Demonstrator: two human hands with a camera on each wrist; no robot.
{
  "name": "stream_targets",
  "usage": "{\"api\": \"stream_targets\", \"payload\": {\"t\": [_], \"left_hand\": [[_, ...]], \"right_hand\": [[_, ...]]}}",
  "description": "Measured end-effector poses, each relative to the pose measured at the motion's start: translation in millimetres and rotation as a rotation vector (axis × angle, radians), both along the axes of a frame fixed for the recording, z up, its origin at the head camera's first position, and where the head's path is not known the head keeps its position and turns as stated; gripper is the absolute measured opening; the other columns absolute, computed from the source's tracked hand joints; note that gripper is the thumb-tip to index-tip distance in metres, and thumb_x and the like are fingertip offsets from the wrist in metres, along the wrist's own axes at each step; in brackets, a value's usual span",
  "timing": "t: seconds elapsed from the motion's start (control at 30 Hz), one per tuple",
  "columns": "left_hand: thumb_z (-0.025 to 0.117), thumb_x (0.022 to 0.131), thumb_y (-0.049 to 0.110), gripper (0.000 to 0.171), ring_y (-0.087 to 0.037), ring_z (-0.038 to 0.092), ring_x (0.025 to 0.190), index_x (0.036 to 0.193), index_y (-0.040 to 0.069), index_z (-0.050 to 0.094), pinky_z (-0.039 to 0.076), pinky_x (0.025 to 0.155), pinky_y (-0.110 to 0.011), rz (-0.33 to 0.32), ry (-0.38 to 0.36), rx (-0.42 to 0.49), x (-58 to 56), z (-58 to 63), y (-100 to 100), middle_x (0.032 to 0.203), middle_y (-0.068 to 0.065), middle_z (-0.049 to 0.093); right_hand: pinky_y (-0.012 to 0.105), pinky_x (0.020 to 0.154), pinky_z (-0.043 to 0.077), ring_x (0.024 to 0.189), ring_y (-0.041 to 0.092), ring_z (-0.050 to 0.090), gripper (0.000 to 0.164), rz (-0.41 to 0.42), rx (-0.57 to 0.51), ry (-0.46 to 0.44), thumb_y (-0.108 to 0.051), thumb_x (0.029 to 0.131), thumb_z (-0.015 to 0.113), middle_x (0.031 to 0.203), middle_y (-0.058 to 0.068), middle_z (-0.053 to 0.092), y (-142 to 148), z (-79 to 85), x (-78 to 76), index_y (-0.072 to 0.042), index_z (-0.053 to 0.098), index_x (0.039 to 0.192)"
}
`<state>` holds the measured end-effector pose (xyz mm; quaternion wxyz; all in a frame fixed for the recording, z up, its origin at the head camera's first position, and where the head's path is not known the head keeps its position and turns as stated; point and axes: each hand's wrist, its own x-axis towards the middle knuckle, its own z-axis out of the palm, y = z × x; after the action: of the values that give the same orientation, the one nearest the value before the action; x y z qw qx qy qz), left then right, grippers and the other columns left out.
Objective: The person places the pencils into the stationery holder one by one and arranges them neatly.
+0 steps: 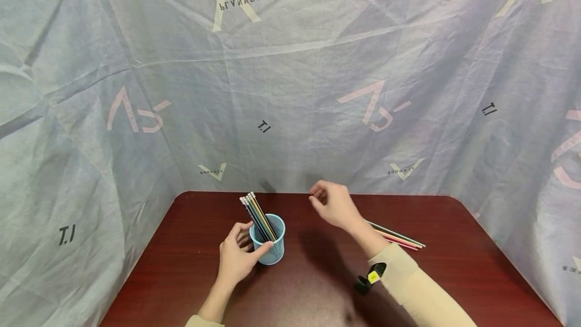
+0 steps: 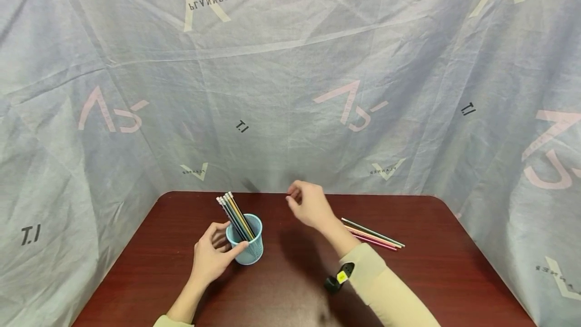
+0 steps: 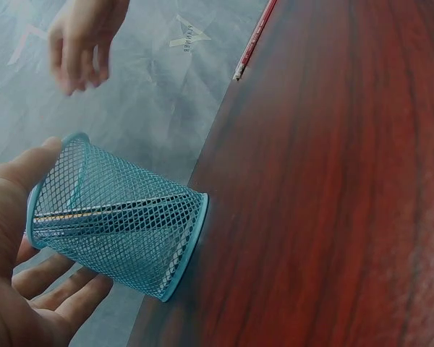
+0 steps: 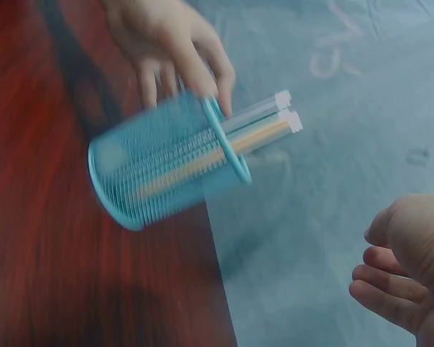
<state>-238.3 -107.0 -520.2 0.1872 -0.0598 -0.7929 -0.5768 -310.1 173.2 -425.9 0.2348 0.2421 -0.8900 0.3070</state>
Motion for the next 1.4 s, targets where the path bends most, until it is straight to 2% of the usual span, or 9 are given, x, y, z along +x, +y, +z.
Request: {"api": "stream_targets", "payload": {"t": [0.2, 0.37, 0.5, 0.8, 1.0, 1.1, 1.27, 1.4], "left_hand": [[0.101, 0.073, 0.022, 0.059, -0.033, 0.079, 0.109, 0.119, 0.007, 0.067, 0.067, 0.088, -0.044, -0.001, -0.003, 0.001, 0.6, 0.8, -0.7, 0.122, -0.013, 0.079], [0.101, 0.072, 0.022, 0.059, -0.032, 0.079, 0.108, 0.118, 0.007, 0.067, 0.067, 0.088, -0.044, -0.002, 0.004, 0.003, 0.2, 0.5, -0.2, 0.121, -0.013, 0.080], [0.102, 0.071, 0.022, 0.061, -0.031, 0.079, 0.108, 0.120, 0.008, 0.067, 0.067, 0.089, -0.044, -0.002, 0.000, 0.006, -0.7, -0.1, 0.7, 0.120, -0.012, 0.080], [0.102, 0.070, 0.022, 0.061, -0.030, 0.080, 0.107, 0.119, 0.008, 0.068, 0.067, 0.087, -0.044, 0.004, 0.008, 0.005, -0.4, -1.4, -1.0, 0.119, -0.012, 0.081], [0.102, 0.070, 0.022, 0.061, -0.029, 0.079, 0.109, 0.119, 0.008, 0.068, 0.067, 0.089, -0.042, 0.001, -0.004, 0.012, -0.8, -0.7, -0.7, 0.121, -0.012, 0.080], [0.102, 0.071, 0.022, 0.060, -0.029, 0.079, 0.110, 0.118, 0.008, 0.068, 0.067, 0.089, -0.042, -0.002, -0.010, 0.023, -0.5, -1.1, -0.5, 0.123, -0.011, 0.079], [0.101, 0.072, 0.021, 0.058, -0.029, 0.079, 0.109, 0.118, 0.008, 0.068, 0.067, 0.089, -0.041, -0.003, -0.014, 0.026, 0.5, -1.5, 0.0, 0.124, -0.011, 0.079], [0.101, 0.072, 0.022, 0.059, -0.030, 0.079, 0.109, 0.118, 0.008, 0.068, 0.067, 0.089, -0.043, -0.005, -0.008, 0.022, -0.7, 0.0, -0.1, 0.123, -0.011, 0.079]], "right_hand": [[0.028, 0.065, 0.059, 0.069, 0.008, 0.069, 0.007, -0.048, 0.048, -0.017, -0.006, 0.090, 0.079, 0.079, -0.003, 0.075, 50.4, -3.2, 2.6, -0.010, 0.075, 0.095], [0.028, 0.067, 0.059, 0.072, 0.008, 0.068, 0.007, -0.091, 0.099, -0.069, -0.006, 0.092, 0.077, 0.082, -0.004, 0.074, 83.3, -15.4, 7.8, -0.010, 0.075, 0.097], [0.029, 0.067, 0.059, 0.073, 0.008, 0.068, 0.007, -0.123, 0.128, -0.076, -0.006, 0.091, 0.078, 0.082, -0.005, 0.073, 102.3, -28.5, 12.6, -0.011, 0.075, 0.096], [0.027, 0.063, 0.055, 0.071, 0.015, 0.068, 0.010, -0.146, 0.182, -0.074, -0.001, 0.087, 0.079, 0.078, -0.004, 0.071, 130.1, -57.4, 24.5, -0.008, 0.076, 0.093], [0.026, 0.062, 0.056, 0.071, 0.014, 0.069, 0.010, -0.144, 0.222, -0.096, 0.000, 0.086, 0.079, 0.082, -0.001, 0.074, 144.1, -71.9, 33.9, -0.008, 0.077, 0.092], [0.026, 0.061, 0.054, 0.069, 0.011, 0.065, 0.010, -0.150, 0.252, -0.101, 0.000, 0.086, 0.079, 0.080, -0.001, 0.071, 150.3, -82.1, 36.7, -0.008, 0.077, 0.091], [0.033, 0.063, 0.055, 0.071, 0.012, 0.063, 0.014, -0.187, 0.320, -0.070, 0.000, 0.081, 0.082, 0.080, -0.001, 0.069, 159.8, -100.7, 40.7, -0.011, 0.076, 0.088], [0.038, 0.067, 0.057, 0.075, 0.014, 0.062, 0.018, -0.197, 0.347, -0.048, 0.002, 0.078, 0.083, 0.082, -0.001, 0.066, 162.2, -105.4, 44.0, -0.010, 0.075, 0.089]]}}
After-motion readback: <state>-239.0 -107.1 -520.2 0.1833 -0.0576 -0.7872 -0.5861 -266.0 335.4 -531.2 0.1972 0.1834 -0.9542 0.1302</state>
